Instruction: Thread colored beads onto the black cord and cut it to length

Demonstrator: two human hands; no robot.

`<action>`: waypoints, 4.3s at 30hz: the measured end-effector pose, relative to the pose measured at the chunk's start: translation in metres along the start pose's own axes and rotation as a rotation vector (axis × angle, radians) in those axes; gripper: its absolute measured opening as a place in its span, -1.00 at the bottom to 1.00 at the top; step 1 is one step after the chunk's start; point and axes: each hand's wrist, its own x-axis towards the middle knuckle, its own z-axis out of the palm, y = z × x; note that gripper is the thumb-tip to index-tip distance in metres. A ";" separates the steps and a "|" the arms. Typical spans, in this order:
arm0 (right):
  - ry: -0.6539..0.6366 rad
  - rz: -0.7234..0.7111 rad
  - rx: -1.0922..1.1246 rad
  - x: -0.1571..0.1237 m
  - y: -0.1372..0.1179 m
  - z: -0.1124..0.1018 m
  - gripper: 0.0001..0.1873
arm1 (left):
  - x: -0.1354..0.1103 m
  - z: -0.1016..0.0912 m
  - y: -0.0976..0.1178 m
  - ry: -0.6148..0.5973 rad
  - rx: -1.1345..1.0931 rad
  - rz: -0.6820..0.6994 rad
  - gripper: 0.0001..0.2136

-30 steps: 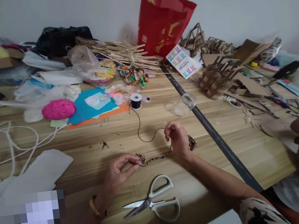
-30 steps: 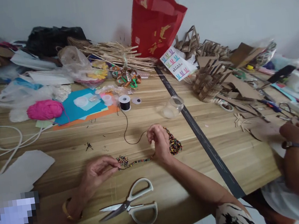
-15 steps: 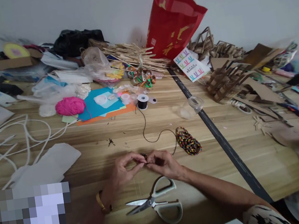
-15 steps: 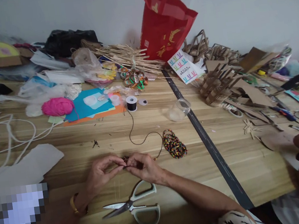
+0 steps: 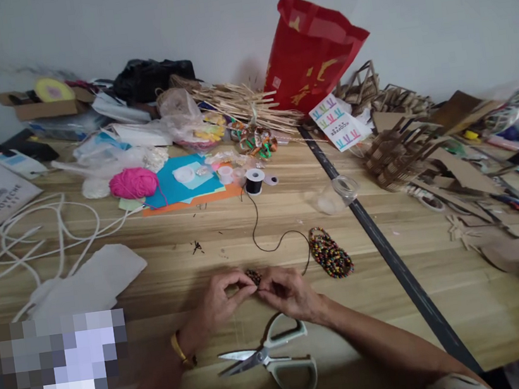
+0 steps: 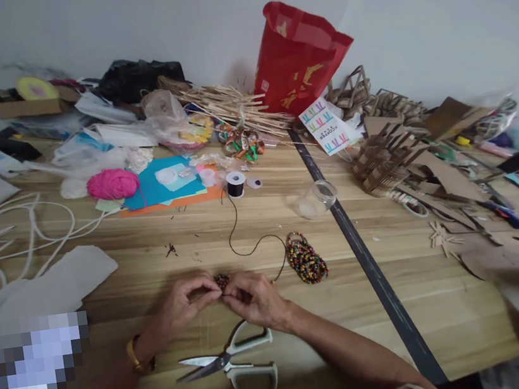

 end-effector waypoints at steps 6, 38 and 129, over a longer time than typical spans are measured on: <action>0.000 -0.062 -0.021 -0.002 0.002 0.000 -0.84 | 0.000 0.001 0.002 -0.064 0.004 -0.002 -0.88; 0.113 0.135 0.164 0.005 0.006 -0.006 -0.77 | 0.004 -0.009 -0.006 0.056 0.052 -0.129 -0.85; 0.058 -0.341 -0.232 0.000 0.011 -0.002 -0.92 | 0.000 0.000 -0.009 -0.082 -0.192 -0.243 -0.91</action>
